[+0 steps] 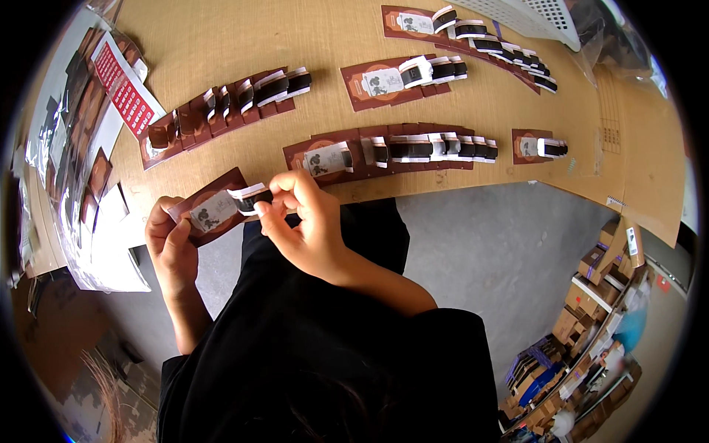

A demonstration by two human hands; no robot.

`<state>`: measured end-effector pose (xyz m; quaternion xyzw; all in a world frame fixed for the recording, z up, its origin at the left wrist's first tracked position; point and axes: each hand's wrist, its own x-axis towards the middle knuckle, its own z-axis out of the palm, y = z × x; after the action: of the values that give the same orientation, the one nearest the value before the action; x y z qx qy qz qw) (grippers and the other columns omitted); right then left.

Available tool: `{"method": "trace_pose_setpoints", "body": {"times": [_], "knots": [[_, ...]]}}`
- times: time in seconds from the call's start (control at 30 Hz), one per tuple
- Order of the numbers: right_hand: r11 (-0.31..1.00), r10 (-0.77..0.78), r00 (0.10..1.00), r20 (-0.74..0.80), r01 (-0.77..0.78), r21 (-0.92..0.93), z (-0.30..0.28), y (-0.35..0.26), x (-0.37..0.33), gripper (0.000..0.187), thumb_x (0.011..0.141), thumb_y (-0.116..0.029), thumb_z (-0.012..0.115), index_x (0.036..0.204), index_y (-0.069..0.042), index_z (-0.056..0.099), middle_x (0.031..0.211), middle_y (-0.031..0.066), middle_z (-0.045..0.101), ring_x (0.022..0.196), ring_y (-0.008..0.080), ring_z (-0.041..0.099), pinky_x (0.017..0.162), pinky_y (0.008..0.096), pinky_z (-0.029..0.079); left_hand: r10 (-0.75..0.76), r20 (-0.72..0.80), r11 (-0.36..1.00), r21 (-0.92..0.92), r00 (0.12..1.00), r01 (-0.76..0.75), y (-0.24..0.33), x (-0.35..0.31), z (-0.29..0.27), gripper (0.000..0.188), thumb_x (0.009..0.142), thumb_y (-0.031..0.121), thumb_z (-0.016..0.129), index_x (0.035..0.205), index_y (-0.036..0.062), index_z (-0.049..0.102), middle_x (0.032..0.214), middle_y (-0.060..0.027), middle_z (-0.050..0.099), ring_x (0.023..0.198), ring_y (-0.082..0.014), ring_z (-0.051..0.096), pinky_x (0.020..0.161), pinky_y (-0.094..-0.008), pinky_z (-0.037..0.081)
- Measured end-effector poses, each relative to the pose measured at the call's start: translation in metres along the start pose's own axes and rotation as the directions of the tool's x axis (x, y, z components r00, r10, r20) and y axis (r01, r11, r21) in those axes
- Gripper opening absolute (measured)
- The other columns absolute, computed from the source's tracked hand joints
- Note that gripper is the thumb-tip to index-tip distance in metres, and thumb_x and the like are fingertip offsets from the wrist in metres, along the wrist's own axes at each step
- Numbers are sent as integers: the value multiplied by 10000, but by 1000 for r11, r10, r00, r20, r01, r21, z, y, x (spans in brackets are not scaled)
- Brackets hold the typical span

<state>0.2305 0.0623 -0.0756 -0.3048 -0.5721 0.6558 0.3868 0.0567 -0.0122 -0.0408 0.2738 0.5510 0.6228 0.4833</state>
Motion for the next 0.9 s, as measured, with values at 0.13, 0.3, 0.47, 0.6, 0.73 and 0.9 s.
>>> {"method": "trace_pose_setpoints", "body": {"times": [0.13,0.3,0.47,0.6,0.73,0.9], "knots": [[1000,22,1000,13,-22,-10,2,1,-3,296,778,59,567,998,37,370,780,84,500,592,96,523,515,209,439,-17,3,1000,20,1000,17,0,-2,-4,39,806,38,488,838,17,499,756,-15,552,644,-57,502,584,-181,397],[996,-47,998,40,50,-80,2,-4,-7,406,763,67,576,1101,42,351,824,107,532,645,108,547,571,209,457,-33,17,999,-7,999,33,-6,-5,-7,34,807,33,501,839,23,499,746,-18,555,634,-63,510,569,-186,397],[996,-86,986,-140,84,-20,2,-3,-15,559,744,32,622,1201,44,301,731,58,541,651,73,518,610,195,427,-95,42,993,-64,995,98,-10,0,3,112,798,-22,531,889,13,475,791,-30,566,687,-78,537,603,-205,426],[990,-141,965,-219,136,-41,-14,4,-21,560,745,65,600,1205,48,281,804,86,543,668,86,523,629,209,446,-159,82,986,-43,984,163,-17,12,24,174,797,-28,560,940,-6,464,864,-39,562,766,-77,549,683,-211,461],[974,-221,941,-255,199,-110,-27,5,-25,524,755,65,584,1183,28,283,757,94,549,587,97,514,545,202,457,-179,123,984,5,976,180,-19,25,45,212,794,-26,577,975,-9,467,828,-29,555,752,-68,558,650,-188,464],[970,-213,944,-250,174,-168,-31,1,-28,472,766,67,555,1160,24,299,709,102,549,530,92,495,487,185,433,-178,107,983,-30,978,182,-27,34,54,274,782,-45,583,1015,2,447,791,-30,553,706,-60,564,588,-170,457]]}}
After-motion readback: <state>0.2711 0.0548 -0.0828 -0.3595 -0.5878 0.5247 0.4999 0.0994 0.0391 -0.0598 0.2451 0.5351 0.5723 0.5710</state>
